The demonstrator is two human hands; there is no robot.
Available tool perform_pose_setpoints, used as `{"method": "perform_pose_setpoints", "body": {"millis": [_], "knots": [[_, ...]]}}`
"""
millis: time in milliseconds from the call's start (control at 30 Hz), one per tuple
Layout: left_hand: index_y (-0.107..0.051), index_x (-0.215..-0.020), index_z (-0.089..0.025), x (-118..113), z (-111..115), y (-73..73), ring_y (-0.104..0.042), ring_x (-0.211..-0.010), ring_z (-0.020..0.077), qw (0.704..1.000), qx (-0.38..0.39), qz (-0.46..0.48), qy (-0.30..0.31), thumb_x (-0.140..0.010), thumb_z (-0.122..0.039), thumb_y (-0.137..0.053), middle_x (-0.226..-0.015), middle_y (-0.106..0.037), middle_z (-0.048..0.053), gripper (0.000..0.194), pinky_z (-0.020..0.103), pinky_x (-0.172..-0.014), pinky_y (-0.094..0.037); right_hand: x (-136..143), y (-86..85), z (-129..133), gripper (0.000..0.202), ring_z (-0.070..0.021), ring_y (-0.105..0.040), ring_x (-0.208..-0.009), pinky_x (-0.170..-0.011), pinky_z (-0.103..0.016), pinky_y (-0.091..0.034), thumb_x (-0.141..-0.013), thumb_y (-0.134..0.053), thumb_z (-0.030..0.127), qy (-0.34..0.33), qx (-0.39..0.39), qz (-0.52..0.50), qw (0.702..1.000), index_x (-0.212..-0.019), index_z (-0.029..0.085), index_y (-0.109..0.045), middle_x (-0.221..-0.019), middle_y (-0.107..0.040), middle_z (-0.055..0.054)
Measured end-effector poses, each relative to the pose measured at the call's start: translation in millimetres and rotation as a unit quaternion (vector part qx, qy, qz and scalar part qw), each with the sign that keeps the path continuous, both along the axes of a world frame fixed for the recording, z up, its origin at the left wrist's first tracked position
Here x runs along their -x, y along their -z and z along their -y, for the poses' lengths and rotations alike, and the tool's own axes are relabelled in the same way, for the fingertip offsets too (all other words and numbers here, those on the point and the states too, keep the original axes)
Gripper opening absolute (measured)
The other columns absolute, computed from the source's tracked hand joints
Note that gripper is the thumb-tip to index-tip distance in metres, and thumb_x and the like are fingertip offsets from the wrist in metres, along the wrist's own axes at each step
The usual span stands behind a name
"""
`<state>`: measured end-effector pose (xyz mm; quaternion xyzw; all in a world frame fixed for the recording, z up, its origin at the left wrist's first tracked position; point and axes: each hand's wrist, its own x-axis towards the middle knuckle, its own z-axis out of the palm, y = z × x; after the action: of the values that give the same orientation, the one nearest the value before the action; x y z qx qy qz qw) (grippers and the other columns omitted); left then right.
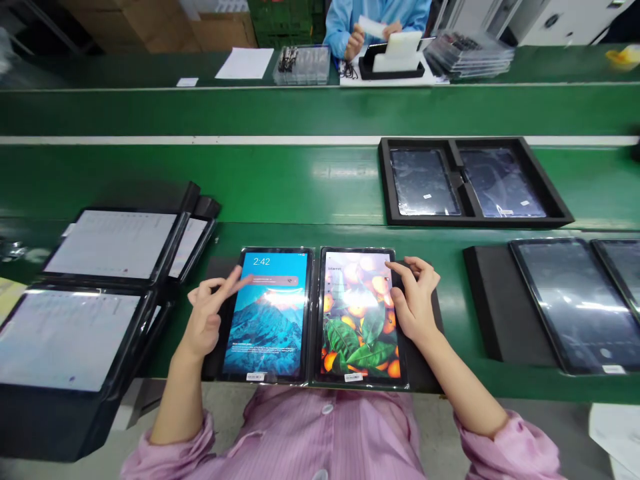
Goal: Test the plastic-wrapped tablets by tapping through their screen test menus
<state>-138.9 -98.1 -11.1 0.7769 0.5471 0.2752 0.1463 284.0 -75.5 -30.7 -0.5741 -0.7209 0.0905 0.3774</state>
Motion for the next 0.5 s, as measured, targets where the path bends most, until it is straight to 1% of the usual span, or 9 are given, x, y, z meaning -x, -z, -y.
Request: {"method": "perform_pose_setpoints", "body": {"millis": [33,67,133,200,267,300,367,433,500], "knots": [[-0.034,-0.164,-0.023,-1.4,-0.4,0.5,-0.054,-0.115,0.0357,1.0,-0.014,0.004,-0.026,-0.093,-0.085,-0.002,-0.141,-0.066,0.016,0.1,0.053,-0.096,-0.036,0.2,0.1,0.3,0.058,-0.037,-0.044,-0.121,-0.101,-0.059,-0.036,-0.106,-0.026,0.062,0.002,-0.005,0.0,1.0,-0.129,0.024,-0.064,-0.125,-0.047,-0.014],[-0.032,-0.165,-0.022,-2.7,-0.5,0.9,-0.052,-0.123,0.0369,0.998,-0.038,0.018,-0.05,-0.092,-0.086,-0.002,-0.148,-0.061,0.017,0.101,0.054,-0.099,-0.036,0.2,0.3,0.4,0.058,-0.037,-0.044,-0.12,-0.1,-0.059,-0.036,-0.105,-0.026,0.063,0.004,-0.007,-0.001,1.0,-0.128,0.024,-0.063,-0.125,-0.047,-0.014],[-0.043,-0.159,-0.021,-4.4,-0.2,1.3,-0.056,-0.125,0.035,0.987,-0.101,0.07,-0.099,-0.099,-0.081,-0.012,-0.146,-0.061,0.018,0.091,0.052,-0.101,-0.041,0.2,0.8,0.0,0.057,-0.0366,-0.045,-0.119,-0.099,-0.058,-0.036,-0.105,-0.028,0.063,0.01,-0.008,-0.003,1.0,-0.128,0.024,-0.062,-0.124,-0.048,-0.014],[-0.063,-0.141,-0.02,-5.0,0.6,1.9,-0.067,-0.104,0.0275,0.966,-0.169,0.119,-0.159,-0.106,-0.065,-0.037,-0.123,-0.072,0.015,0.062,0.043,-0.09,-0.051,0.1,0.9,-0.7,0.054,-0.0362,-0.047,-0.118,-0.099,-0.057,-0.036,-0.105,-0.031,0.062,0.013,-0.008,-0.004,1.0,-0.128,0.024,-0.061,-0.123,-0.049,-0.014],[-0.074,-0.113,-0.019,-5.2,1.8,2.7,-0.068,-0.075,0.0188,0.946,-0.215,0.124,-0.21,-0.106,-0.047,-0.054,-0.092,-0.074,0.008,0.035,0.032,-0.07,-0.053,0.2,0.2,-1.5,0.049,-0.0352,-0.049,-0.116,-0.098,-0.055,-0.036,-0.105,-0.035,0.059,0.017,-0.016,-0.007,1.0,-0.125,0.023,-0.062,-0.122,-0.051,-0.014],[-0.074,-0.104,-0.018,-5.3,2.5,3.0,-0.064,-0.063,0.0158,0.942,-0.223,0.118,-0.222,-0.106,-0.044,-0.054,-0.078,-0.07,0.004,0.033,0.028,-0.062,-0.05,0.3,-0.4,-1.9,0.046,-0.0345,-0.05,-0.115,-0.097,-0.054,-0.037,-0.104,-0.037,0.057,0.018,-0.023,-0.01,1.0,-0.123,0.023,-0.063,-0.12,-0.052,-0.013],[-0.074,-0.097,-0.016,-5.7,4.0,3.2,-0.056,-0.048,0.0135,0.944,-0.22,0.112,-0.217,-0.108,-0.053,-0.044,-0.059,-0.06,0.0,0.049,0.026,-0.051,-0.044,0.3,-2.2,-2.7,0.037,-0.0326,-0.053,-0.11,-0.094,-0.051,-0.037,-0.104,-0.044,0.051,0.02,-0.046,-0.019,0.999,-0.114,0.022,-0.064,-0.116,-0.056,-0.012],[-0.074,-0.099,-0.014,-6.1,4.8,2.6,-0.051,-0.041,0.0132,0.952,-0.203,0.115,-0.195,-0.108,-0.063,-0.028,-0.051,-0.053,-0.002,0.068,0.025,-0.045,-0.04,-0.1,-4.4,-3.3,0.025,-0.0296,-0.055,-0.104,-0.091,-0.047,-0.038,-0.103,-0.049,0.042,0.016,-0.078,-0.03,0.996,-0.099,0.022,-0.064,-0.107,-0.058,-0.009],[-0.073,-0.097,-0.014,-6.2,4.4,1.6,-0.052,-0.041,0.0133,0.956,-0.196,0.091,-0.199,-0.108,-0.063,-0.028,-0.05,-0.053,-0.002,0.068,0.025,-0.045,-0.04,-0.7,-6.6,-3.0,0.022,-0.0264,-0.056,-0.094,-0.085,-0.043,-0.038,-0.101,-0.053,0.035,0.01,-0.114,-0.041,0.993,-0.084,0.022,-0.058,-0.098,-0.059,-0.006]]}}
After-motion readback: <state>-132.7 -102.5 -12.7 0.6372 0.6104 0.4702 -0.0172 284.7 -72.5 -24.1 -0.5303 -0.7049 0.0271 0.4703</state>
